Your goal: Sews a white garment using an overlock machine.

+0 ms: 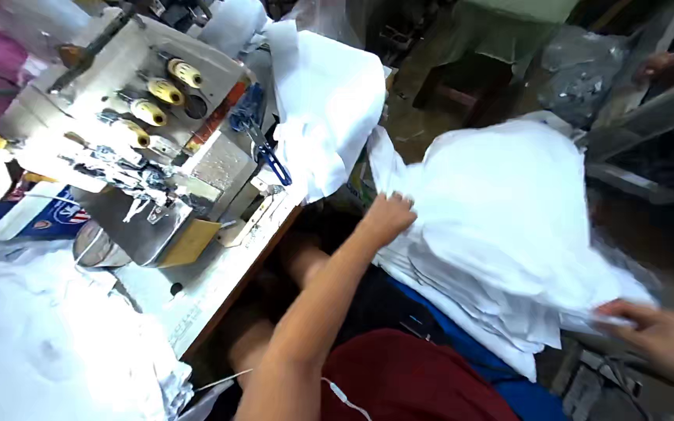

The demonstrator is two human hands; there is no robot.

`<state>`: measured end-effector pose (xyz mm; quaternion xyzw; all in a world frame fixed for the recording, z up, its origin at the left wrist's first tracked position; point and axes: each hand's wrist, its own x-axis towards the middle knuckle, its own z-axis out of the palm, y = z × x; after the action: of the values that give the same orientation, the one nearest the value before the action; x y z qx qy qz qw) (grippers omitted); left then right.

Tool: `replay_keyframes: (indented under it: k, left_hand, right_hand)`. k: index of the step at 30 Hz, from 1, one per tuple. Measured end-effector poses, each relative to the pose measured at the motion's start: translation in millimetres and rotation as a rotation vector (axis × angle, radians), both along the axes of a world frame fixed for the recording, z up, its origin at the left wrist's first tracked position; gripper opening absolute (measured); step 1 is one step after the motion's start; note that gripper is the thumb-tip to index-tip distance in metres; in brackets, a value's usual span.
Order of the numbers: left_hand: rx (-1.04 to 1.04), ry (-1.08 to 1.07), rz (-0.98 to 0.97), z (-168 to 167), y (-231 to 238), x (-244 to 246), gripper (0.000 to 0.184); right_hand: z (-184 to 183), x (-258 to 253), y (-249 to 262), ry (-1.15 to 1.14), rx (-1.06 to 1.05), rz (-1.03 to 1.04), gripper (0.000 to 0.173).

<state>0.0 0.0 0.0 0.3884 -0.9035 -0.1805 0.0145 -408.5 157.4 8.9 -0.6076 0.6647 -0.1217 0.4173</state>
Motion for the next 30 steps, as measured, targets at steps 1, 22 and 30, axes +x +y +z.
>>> replay_keyframes:
  k: [1, 22, 30]
  left_hand:
    - [0.154, -0.081, 0.03, -19.9, 11.4, 6.1, 0.021]
    - [0.569, 0.493, 0.689, 41.5, 180.4, 164.2, 0.027]
    - [0.561, 1.206, 0.476, 69.5, 177.6, 155.0, 0.046]
  right_hand:
    - [-29.8, 11.4, 8.1, -0.013, 0.072, -0.002, 0.02]
    - [25.7, 401.6, -210.2, -0.178, -1.214, 0.944, 0.017]
    - [119.3, 394.4, -169.8, -0.353, -1.4, 0.691, 0.02]
